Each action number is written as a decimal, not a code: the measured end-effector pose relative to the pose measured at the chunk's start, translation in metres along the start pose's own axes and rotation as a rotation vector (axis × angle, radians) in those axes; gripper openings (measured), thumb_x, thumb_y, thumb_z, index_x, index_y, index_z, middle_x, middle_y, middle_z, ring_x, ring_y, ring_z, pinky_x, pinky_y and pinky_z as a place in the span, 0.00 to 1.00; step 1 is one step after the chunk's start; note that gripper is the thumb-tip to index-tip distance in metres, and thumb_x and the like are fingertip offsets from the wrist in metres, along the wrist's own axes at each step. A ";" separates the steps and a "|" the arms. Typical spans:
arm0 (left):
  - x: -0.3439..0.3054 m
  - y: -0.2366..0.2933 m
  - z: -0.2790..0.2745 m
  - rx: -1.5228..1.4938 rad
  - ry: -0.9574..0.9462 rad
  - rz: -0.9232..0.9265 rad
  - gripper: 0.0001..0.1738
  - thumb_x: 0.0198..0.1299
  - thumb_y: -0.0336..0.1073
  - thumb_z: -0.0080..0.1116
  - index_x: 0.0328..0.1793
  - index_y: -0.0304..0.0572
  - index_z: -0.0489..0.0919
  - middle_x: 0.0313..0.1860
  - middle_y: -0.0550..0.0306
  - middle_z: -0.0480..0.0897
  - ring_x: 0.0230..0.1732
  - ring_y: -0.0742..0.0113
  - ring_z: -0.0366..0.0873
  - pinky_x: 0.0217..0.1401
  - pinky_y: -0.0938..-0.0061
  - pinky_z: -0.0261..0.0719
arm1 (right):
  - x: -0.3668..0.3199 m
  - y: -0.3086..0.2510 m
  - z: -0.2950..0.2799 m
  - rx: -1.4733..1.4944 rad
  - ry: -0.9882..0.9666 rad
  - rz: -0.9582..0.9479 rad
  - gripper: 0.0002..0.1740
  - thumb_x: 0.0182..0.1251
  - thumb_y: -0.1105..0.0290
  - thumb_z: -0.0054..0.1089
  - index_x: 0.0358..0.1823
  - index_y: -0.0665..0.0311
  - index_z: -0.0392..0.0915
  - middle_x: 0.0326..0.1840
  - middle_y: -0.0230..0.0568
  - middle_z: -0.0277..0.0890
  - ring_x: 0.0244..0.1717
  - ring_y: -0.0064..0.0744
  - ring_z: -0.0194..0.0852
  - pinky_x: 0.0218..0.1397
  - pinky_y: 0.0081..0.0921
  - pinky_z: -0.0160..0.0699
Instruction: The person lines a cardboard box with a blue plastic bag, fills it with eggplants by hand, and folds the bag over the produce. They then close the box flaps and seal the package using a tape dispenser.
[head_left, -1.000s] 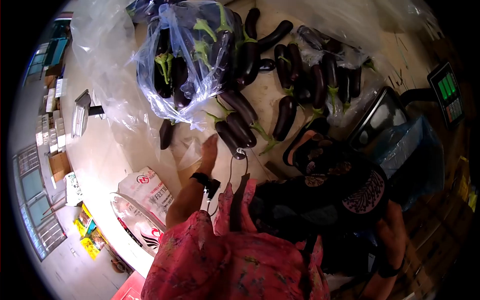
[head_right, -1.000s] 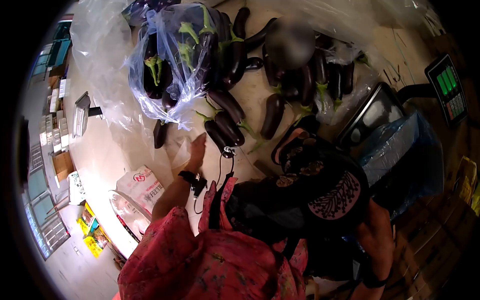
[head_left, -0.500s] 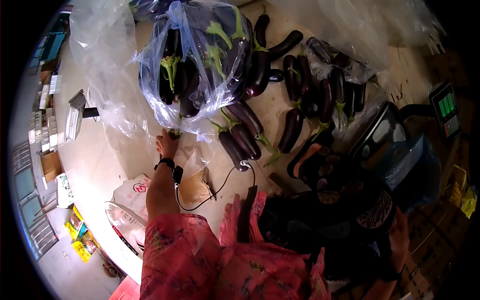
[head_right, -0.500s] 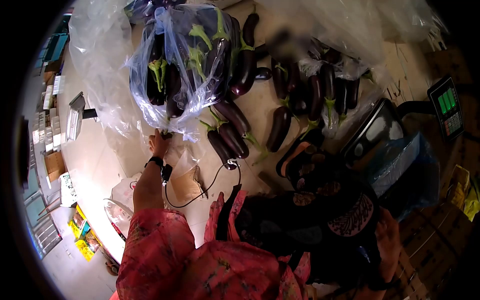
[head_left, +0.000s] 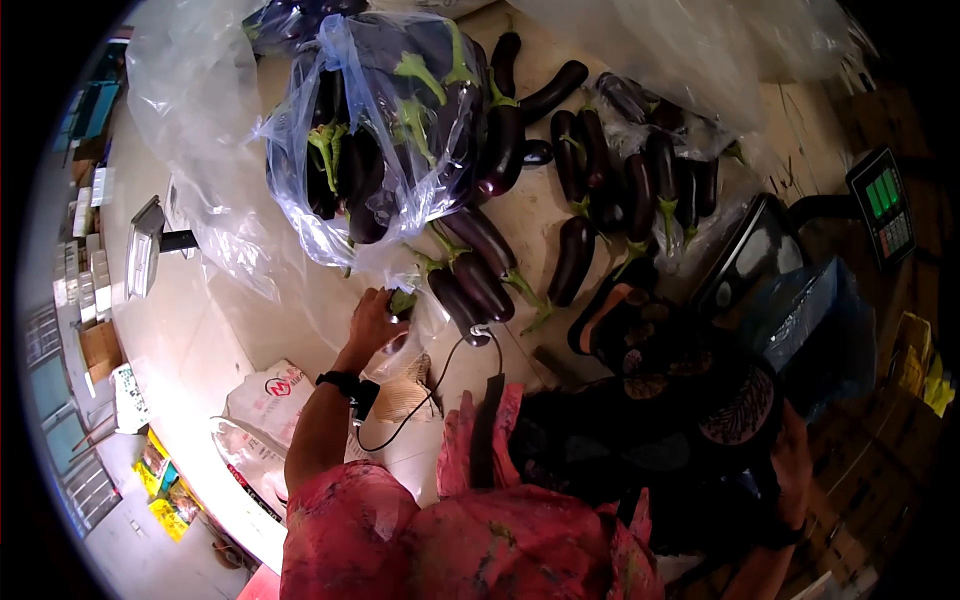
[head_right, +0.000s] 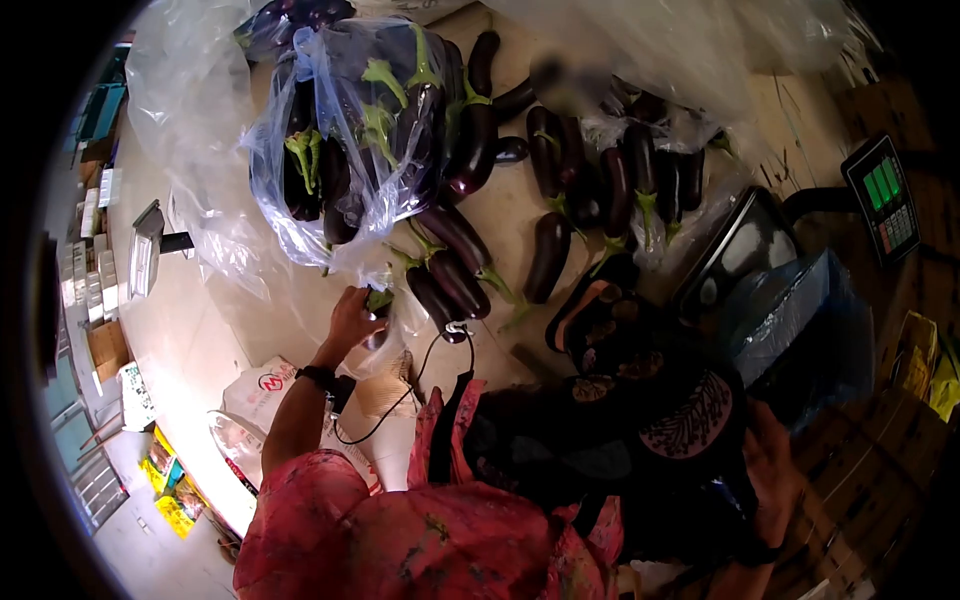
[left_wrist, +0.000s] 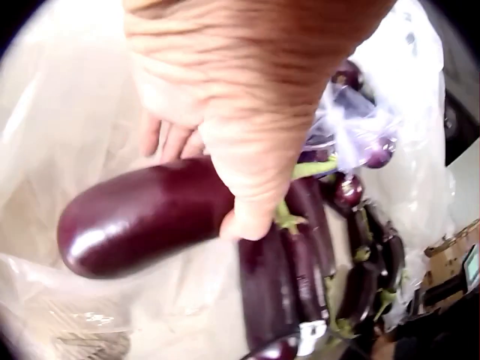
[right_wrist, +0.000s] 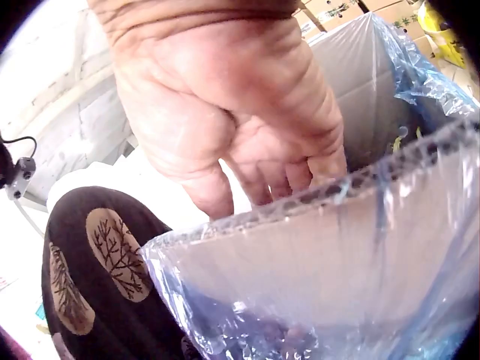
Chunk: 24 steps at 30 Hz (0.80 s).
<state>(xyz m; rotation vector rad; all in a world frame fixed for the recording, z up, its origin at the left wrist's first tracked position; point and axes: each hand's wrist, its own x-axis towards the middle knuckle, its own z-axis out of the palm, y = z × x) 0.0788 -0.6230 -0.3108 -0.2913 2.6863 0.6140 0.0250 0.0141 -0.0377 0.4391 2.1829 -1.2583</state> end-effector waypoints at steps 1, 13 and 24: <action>-0.003 0.010 -0.007 -0.087 -0.046 0.063 0.39 0.39 0.41 0.76 0.63 0.47 0.76 0.50 0.46 0.78 0.49 0.45 0.79 0.55 0.55 0.78 | 0.001 -0.001 0.000 -0.012 -0.003 -0.001 0.26 0.72 0.59 0.58 0.63 0.71 0.72 0.54 0.37 0.76 0.54 0.27 0.71 0.58 0.25 0.68; 0.022 0.188 -0.106 -1.585 -0.359 0.124 0.44 0.51 0.40 0.69 0.74 0.34 0.63 0.61 0.51 0.78 0.63 0.57 0.76 0.69 0.62 0.73 | -0.009 -0.015 -0.005 0.066 -0.015 0.031 0.24 0.72 0.63 0.56 0.64 0.70 0.72 0.57 0.42 0.78 0.56 0.30 0.75 0.57 0.26 0.73; 0.081 0.282 -0.116 -1.544 -0.357 0.294 0.42 0.56 0.41 0.67 0.75 0.37 0.64 0.67 0.48 0.75 0.69 0.51 0.72 0.74 0.56 0.68 | -0.055 0.002 -0.048 0.266 0.153 -0.064 0.29 0.72 0.56 0.56 0.65 0.70 0.72 0.51 0.41 0.81 0.50 0.28 0.79 0.51 0.25 0.76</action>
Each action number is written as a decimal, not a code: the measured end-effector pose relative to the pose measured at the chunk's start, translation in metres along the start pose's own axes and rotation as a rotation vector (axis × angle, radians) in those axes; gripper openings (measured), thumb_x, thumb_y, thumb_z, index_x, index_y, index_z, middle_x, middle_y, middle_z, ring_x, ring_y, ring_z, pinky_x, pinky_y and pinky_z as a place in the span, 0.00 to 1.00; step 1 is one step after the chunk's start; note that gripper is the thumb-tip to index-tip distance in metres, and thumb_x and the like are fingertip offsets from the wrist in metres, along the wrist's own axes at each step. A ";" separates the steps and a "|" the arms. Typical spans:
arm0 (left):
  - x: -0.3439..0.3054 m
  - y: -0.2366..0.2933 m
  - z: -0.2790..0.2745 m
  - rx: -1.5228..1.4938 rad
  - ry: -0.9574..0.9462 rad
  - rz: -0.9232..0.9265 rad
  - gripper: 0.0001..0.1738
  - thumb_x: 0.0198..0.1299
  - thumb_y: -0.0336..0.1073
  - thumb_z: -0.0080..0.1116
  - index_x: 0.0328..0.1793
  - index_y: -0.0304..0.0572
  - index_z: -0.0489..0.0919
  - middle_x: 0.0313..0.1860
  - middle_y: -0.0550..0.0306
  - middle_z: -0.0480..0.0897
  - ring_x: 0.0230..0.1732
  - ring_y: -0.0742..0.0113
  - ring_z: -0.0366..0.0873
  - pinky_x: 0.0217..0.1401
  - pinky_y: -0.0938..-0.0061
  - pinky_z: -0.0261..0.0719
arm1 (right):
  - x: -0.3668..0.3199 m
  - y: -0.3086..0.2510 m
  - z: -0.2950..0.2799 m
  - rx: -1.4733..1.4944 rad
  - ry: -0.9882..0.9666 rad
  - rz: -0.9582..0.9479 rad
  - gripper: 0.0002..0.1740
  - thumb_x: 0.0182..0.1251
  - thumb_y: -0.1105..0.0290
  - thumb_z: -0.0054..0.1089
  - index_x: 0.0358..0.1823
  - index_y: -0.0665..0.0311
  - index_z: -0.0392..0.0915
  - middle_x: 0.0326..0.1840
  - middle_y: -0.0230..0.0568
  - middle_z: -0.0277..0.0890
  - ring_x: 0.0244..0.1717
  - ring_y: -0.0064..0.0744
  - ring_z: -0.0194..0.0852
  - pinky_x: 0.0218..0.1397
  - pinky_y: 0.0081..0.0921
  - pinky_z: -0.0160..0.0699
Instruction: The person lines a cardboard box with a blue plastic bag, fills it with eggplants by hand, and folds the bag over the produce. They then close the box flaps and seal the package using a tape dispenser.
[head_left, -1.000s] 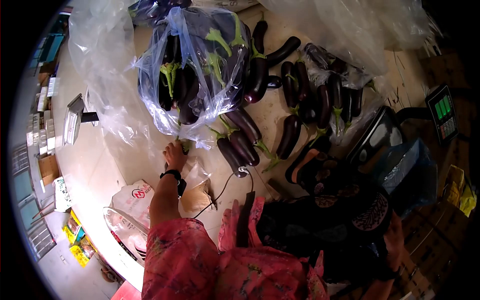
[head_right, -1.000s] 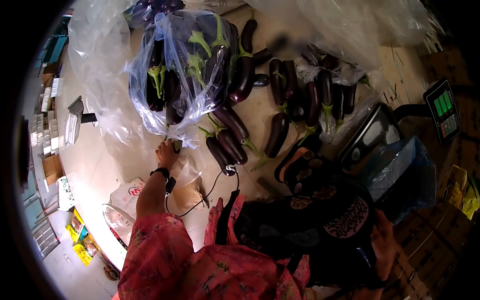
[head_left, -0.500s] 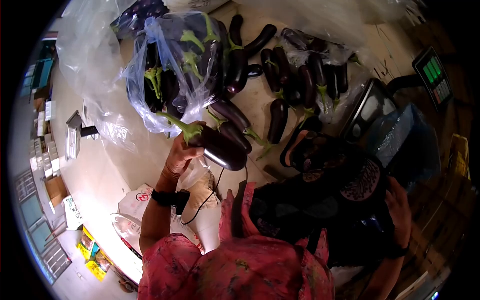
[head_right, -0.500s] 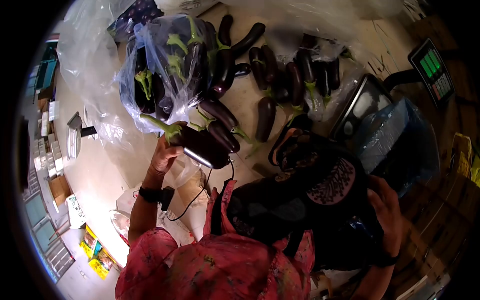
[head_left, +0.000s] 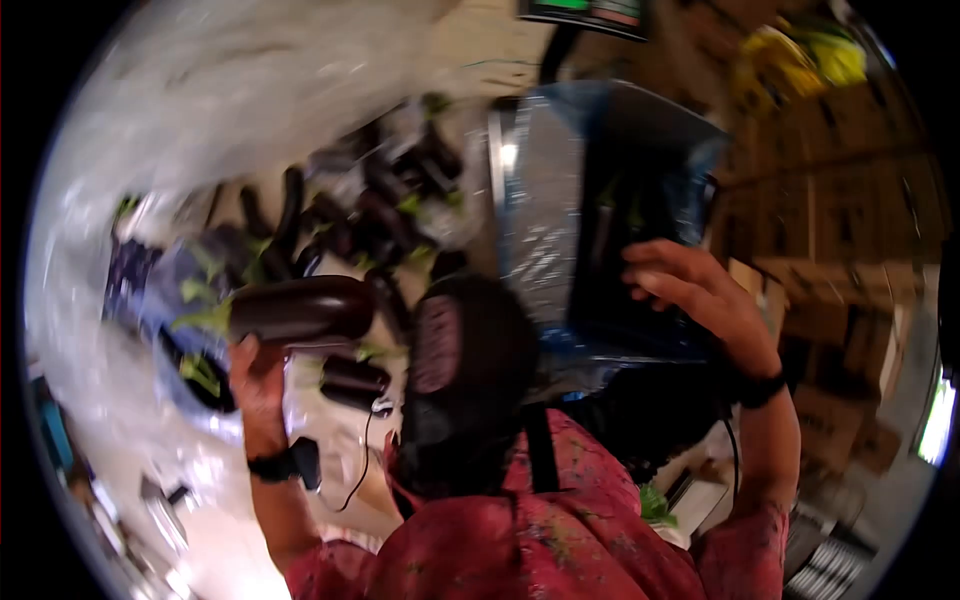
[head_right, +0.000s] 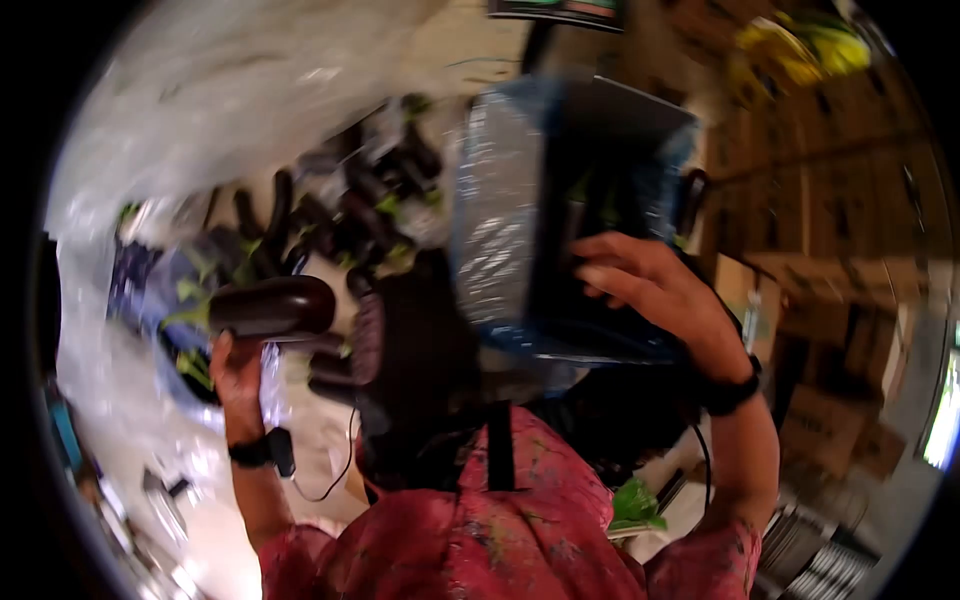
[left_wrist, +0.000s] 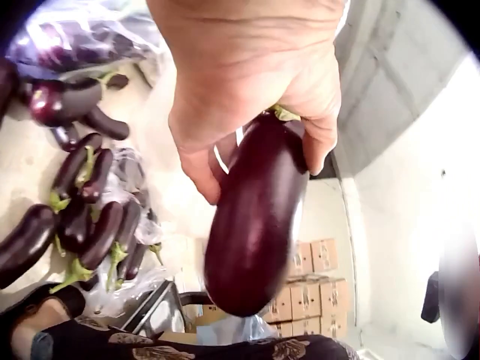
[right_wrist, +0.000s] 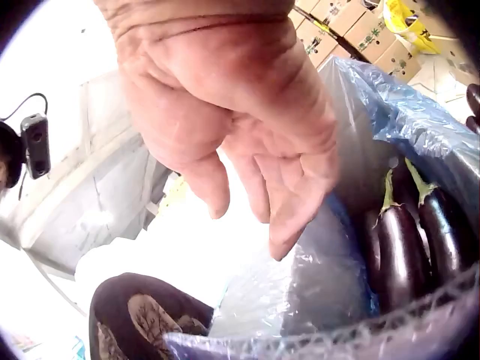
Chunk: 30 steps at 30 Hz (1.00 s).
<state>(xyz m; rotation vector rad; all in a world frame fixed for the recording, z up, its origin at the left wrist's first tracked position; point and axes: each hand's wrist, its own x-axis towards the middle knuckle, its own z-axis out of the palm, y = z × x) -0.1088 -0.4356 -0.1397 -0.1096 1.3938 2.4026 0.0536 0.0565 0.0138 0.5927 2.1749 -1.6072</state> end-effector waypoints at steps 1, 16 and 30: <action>0.009 0.008 0.024 0.085 0.007 0.032 0.43 0.54 0.39 0.68 0.76 0.37 0.63 0.67 0.48 0.75 0.69 0.52 0.72 0.75 0.56 0.67 | -0.001 0.000 -0.005 0.020 0.016 -0.017 0.29 0.73 0.55 0.56 0.65 0.70 0.72 0.50 0.41 0.81 0.49 0.28 0.79 0.50 0.25 0.77; 0.075 -0.018 0.396 0.961 -1.285 0.927 0.47 0.38 0.22 0.74 0.71 0.45 0.70 0.68 0.44 0.72 0.69 0.45 0.71 0.70 0.59 0.71 | 0.039 0.015 -0.021 1.184 -0.077 -0.220 0.31 0.77 0.43 0.48 0.65 0.62 0.70 0.55 0.49 0.80 0.53 0.39 0.82 0.58 0.36 0.80; 0.102 -0.009 0.307 0.965 -0.993 -0.139 0.31 0.58 0.26 0.63 0.70 0.34 0.72 0.58 0.48 0.82 0.58 0.61 0.81 0.64 0.66 0.77 | 0.074 0.081 -0.042 0.841 0.037 0.001 0.41 0.73 0.64 0.57 0.79 0.66 0.43 0.66 0.53 0.70 0.59 0.40 0.79 0.62 0.42 0.78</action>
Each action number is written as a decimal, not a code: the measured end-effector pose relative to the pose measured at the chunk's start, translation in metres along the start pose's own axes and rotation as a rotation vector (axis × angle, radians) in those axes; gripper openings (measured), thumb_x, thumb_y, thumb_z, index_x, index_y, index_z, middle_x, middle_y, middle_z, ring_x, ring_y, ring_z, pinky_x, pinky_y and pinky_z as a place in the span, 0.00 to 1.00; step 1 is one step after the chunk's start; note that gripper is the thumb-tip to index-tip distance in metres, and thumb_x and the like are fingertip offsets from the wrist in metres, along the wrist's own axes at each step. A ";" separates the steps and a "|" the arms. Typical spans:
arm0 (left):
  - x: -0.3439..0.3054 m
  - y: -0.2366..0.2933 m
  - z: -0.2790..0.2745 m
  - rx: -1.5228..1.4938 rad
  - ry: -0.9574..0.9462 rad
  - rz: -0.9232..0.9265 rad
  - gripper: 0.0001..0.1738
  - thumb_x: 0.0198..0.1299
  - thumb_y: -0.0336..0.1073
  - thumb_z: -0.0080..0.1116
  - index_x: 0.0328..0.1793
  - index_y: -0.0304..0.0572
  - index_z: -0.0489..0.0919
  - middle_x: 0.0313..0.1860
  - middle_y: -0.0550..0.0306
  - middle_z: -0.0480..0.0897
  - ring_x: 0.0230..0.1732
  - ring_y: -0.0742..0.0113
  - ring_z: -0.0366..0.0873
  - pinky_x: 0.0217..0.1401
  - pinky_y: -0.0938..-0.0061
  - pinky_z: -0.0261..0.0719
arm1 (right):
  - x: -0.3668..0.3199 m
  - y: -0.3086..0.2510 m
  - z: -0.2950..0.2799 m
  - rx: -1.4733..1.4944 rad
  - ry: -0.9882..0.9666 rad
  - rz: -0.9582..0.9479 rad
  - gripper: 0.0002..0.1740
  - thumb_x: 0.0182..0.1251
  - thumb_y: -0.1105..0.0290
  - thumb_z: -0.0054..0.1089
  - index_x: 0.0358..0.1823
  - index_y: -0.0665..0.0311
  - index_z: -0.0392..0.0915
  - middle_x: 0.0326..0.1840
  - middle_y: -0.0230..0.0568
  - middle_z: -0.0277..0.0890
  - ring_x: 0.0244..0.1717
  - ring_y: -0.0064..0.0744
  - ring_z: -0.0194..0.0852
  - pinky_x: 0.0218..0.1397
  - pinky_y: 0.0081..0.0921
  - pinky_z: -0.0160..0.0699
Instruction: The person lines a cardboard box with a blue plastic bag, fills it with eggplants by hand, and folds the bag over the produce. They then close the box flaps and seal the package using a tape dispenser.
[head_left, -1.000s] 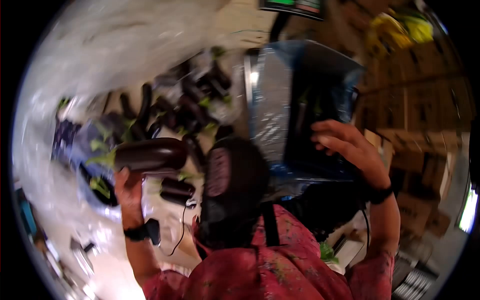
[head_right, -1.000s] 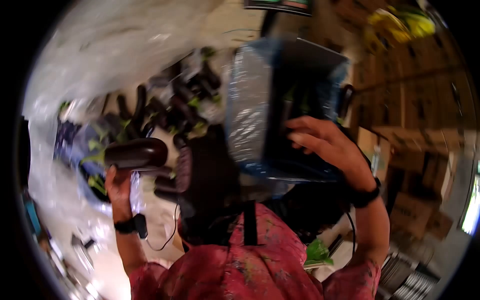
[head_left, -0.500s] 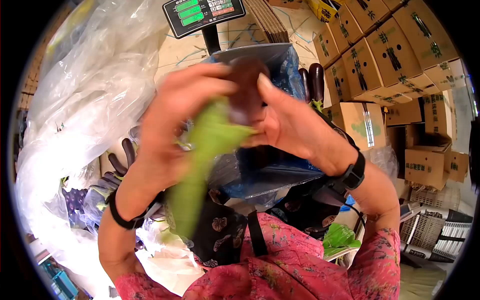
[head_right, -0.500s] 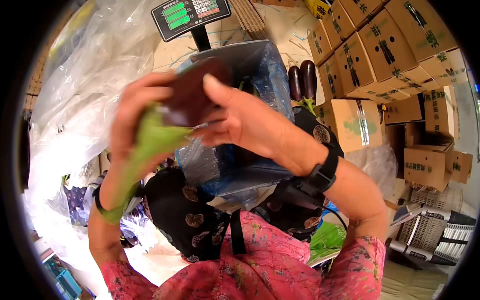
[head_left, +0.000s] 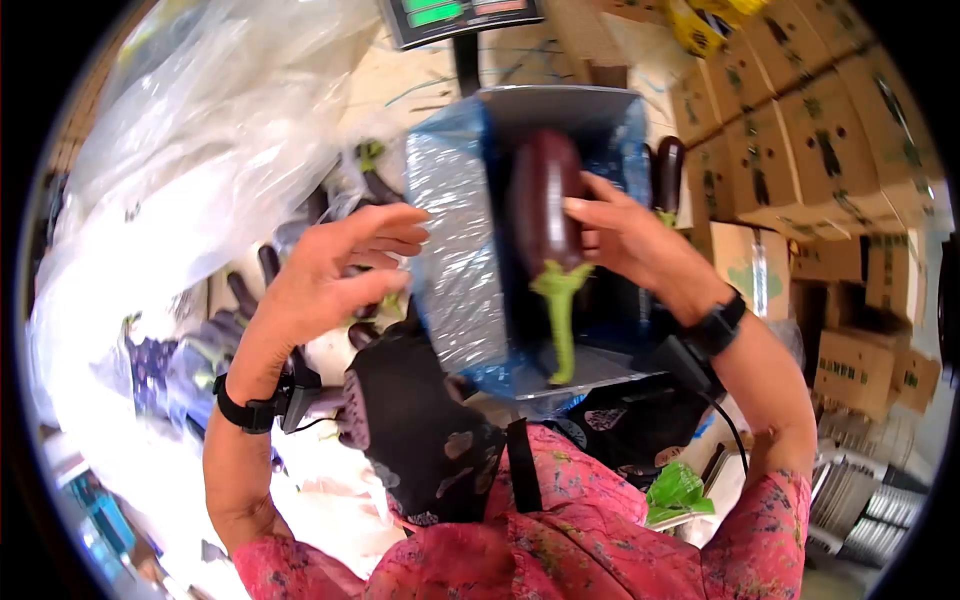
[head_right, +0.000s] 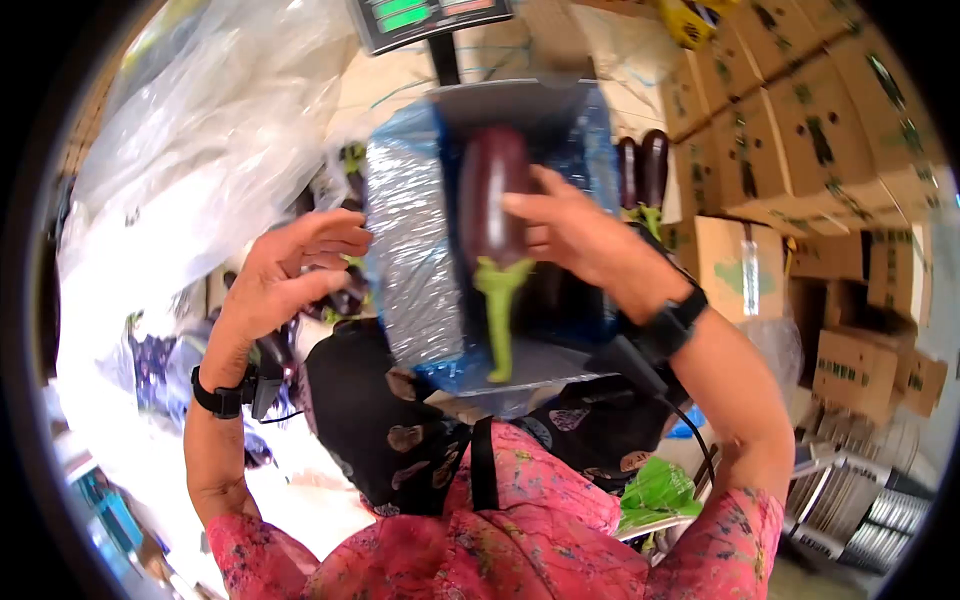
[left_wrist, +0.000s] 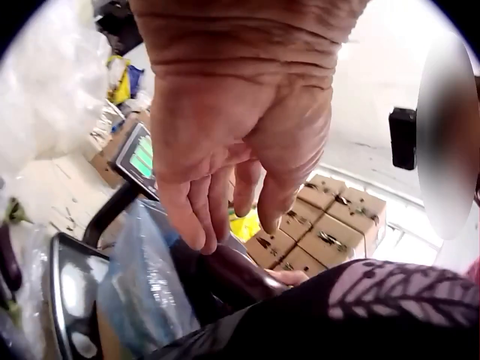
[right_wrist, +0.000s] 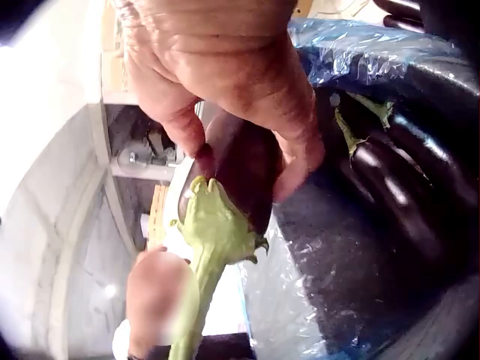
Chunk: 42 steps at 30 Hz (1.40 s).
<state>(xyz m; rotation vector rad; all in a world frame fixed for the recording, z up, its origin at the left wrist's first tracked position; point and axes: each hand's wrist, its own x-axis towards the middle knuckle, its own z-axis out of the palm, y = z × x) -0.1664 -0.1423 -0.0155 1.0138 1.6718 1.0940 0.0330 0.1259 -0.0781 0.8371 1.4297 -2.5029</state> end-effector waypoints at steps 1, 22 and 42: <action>-0.017 -0.014 -0.011 -0.043 0.063 -0.021 0.30 0.60 0.27 0.61 0.70 0.33 0.71 0.57 0.49 0.82 0.58 0.61 0.81 0.64 0.67 0.77 | -0.004 0.001 -0.008 0.061 -0.048 -0.033 0.41 0.73 0.64 0.56 0.79 0.66 0.44 0.67 0.51 0.70 0.60 0.39 0.79 0.64 0.41 0.76; -0.275 -0.412 0.095 0.031 1.241 -1.184 0.49 0.52 0.59 0.69 0.67 0.27 0.65 0.55 0.30 0.81 0.60 0.34 0.77 0.62 0.51 0.75 | -0.027 -0.004 0.035 -0.148 0.196 -0.073 0.34 0.71 0.50 0.48 0.65 0.73 0.68 0.52 0.56 0.80 0.45 0.43 0.84 0.39 0.31 0.85; -0.202 -0.238 0.093 -0.695 1.176 -0.299 0.45 0.44 0.21 0.66 0.73 0.35 0.62 0.62 0.50 0.75 0.64 0.57 0.74 0.70 0.66 0.70 | -0.028 0.000 0.026 -0.071 0.179 -0.066 0.35 0.72 0.50 0.47 0.65 0.76 0.68 0.53 0.61 0.79 0.44 0.43 0.84 0.38 0.29 0.86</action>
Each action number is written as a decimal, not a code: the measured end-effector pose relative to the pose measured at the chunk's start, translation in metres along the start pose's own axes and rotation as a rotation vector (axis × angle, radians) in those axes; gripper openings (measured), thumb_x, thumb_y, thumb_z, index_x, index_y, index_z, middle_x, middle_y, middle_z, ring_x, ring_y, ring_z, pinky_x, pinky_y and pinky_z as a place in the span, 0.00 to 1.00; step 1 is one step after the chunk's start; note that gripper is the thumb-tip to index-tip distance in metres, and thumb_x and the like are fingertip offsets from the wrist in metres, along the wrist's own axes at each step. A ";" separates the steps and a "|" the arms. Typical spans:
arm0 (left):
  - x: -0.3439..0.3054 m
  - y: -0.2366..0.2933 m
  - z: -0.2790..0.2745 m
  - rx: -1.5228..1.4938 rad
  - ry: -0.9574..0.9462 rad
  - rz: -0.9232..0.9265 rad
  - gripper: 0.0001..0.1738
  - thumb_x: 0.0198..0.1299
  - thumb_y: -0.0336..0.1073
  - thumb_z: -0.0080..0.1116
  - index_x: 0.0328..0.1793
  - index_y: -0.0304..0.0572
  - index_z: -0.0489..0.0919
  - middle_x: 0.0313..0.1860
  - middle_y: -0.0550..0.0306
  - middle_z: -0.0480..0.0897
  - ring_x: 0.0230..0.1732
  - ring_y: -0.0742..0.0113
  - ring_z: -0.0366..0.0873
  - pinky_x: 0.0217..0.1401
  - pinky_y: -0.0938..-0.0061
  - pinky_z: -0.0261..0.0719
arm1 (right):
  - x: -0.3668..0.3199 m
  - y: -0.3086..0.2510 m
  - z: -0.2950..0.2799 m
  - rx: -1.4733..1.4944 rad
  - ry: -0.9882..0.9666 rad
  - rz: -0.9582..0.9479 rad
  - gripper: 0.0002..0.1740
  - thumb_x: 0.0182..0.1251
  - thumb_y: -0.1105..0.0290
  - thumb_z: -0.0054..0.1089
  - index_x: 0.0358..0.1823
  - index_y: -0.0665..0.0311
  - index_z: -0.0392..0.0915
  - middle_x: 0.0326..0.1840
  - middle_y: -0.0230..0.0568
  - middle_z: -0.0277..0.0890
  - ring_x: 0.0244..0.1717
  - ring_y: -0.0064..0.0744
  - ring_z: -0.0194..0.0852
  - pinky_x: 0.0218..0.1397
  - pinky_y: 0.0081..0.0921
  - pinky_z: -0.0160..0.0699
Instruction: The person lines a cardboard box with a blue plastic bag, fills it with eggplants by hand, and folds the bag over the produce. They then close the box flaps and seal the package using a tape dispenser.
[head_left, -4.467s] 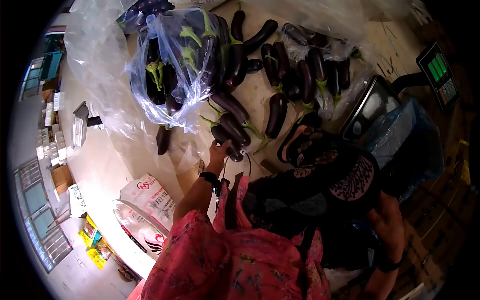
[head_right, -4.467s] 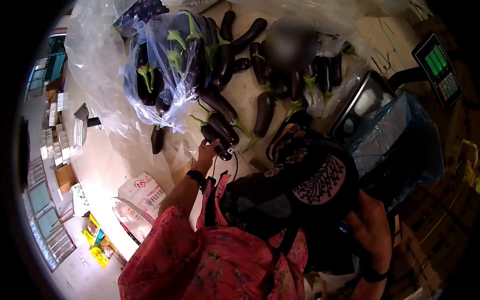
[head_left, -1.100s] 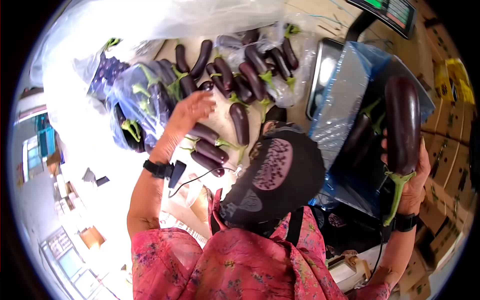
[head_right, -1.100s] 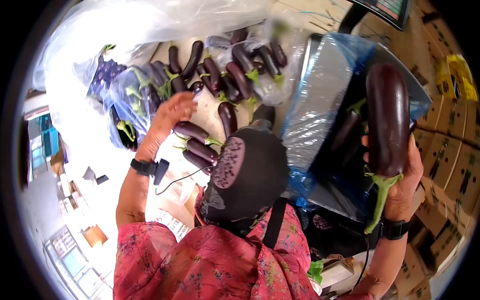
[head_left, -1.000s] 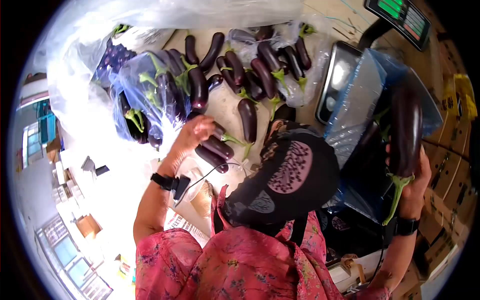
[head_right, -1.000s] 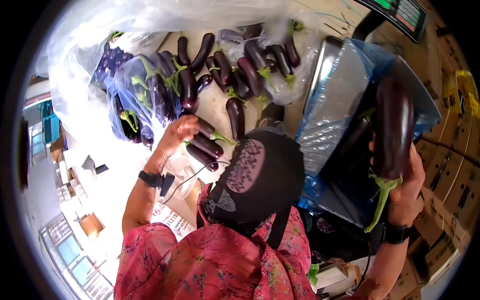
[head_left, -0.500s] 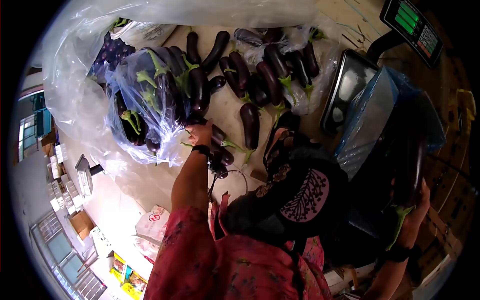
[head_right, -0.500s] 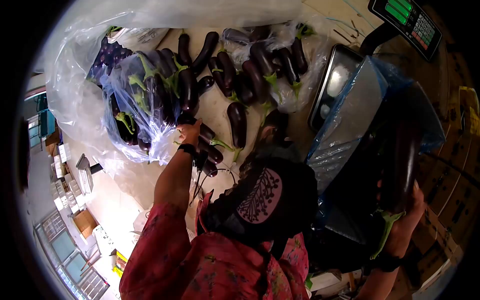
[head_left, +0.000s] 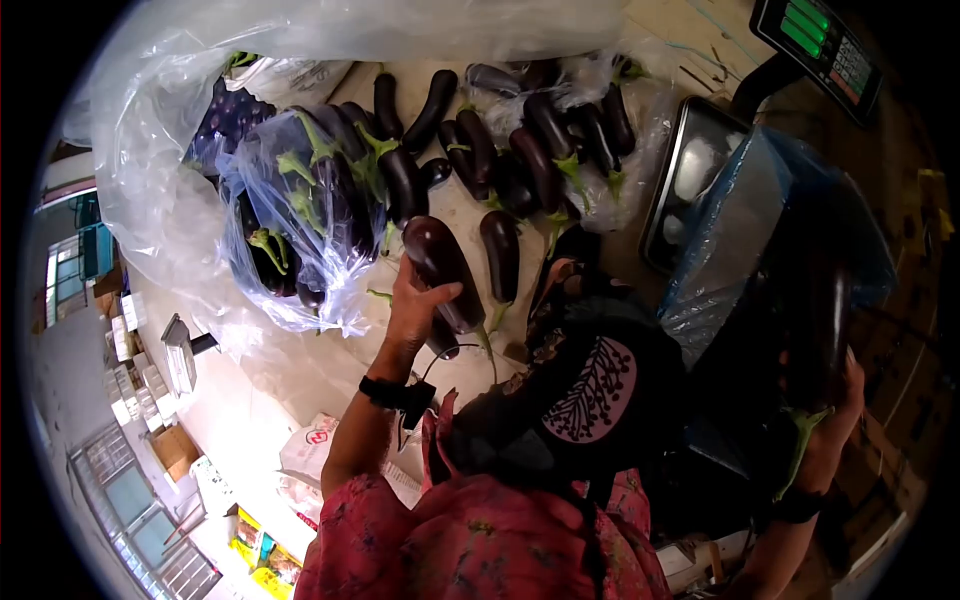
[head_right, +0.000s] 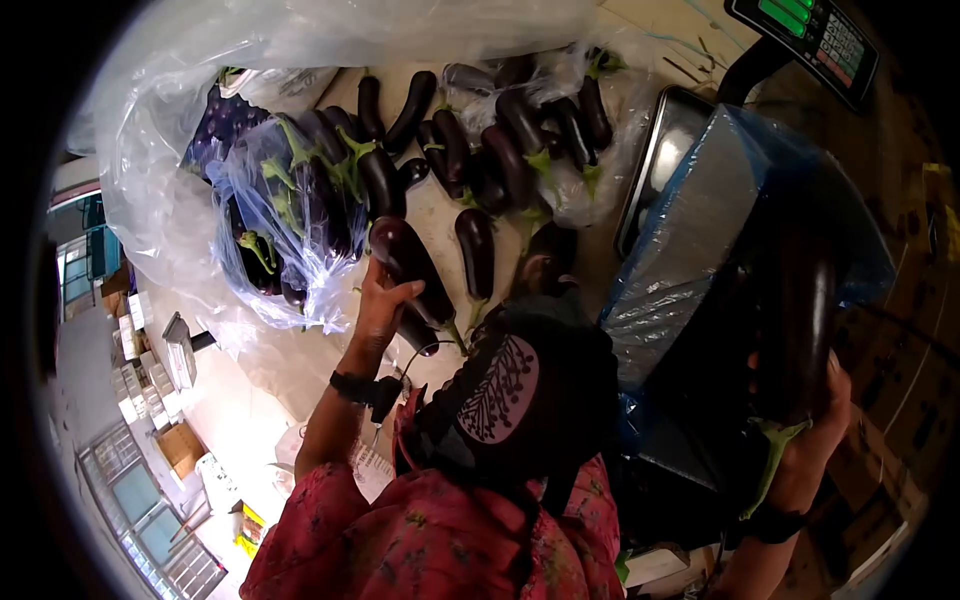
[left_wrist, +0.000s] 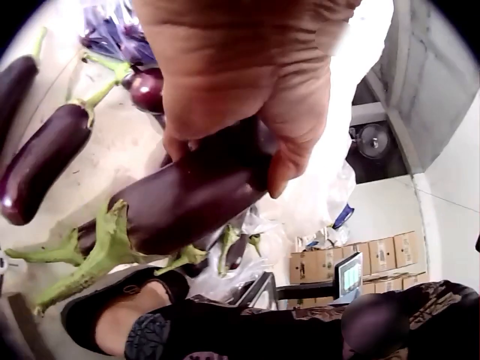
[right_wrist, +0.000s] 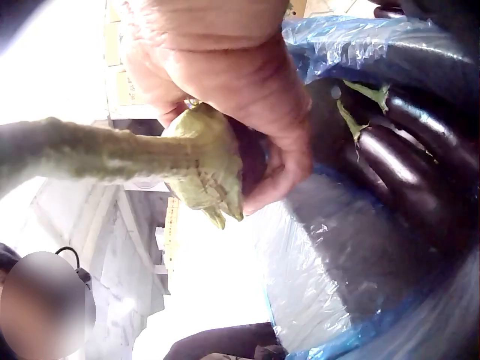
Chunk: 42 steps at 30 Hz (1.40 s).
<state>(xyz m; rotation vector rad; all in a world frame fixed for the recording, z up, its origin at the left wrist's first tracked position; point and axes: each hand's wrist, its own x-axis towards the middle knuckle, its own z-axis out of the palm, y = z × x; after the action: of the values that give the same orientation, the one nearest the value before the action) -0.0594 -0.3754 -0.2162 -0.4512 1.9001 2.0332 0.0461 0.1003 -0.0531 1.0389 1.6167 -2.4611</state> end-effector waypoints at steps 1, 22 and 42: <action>0.000 0.011 0.004 -0.073 -0.061 0.012 0.46 0.45 0.22 0.65 0.75 0.36 0.61 0.64 0.49 0.74 0.66 0.56 0.73 0.71 0.65 0.69 | -0.002 -0.001 0.000 0.005 -0.013 -0.016 0.34 0.72 0.51 0.46 0.65 0.76 0.68 0.53 0.61 0.79 0.44 0.43 0.84 0.39 0.29 0.86; 0.027 0.218 0.123 -0.617 -0.819 -0.036 0.47 0.66 0.54 0.60 0.82 0.39 0.52 0.75 0.34 0.62 0.68 0.49 0.70 0.61 0.56 0.79 | -0.019 -0.019 -0.001 0.322 -0.139 -0.141 0.34 0.71 0.54 0.48 0.68 0.76 0.64 0.56 0.63 0.78 0.46 0.50 0.85 0.43 0.33 0.89; 0.020 0.099 0.416 0.967 -0.872 0.377 0.60 0.45 0.48 0.74 0.77 0.27 0.50 0.53 0.31 0.79 0.55 0.42 0.79 0.59 0.61 0.77 | -0.036 -0.026 -0.037 0.767 0.018 -0.349 0.20 0.74 0.64 0.50 0.57 0.72 0.74 0.51 0.49 0.81 0.48 0.40 0.84 0.52 0.33 0.85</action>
<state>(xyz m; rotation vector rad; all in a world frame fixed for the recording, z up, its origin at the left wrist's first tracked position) -0.1255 0.0337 -0.1097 0.9152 2.0810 0.9076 0.0844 0.1311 -0.0220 0.8547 0.8890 -3.4389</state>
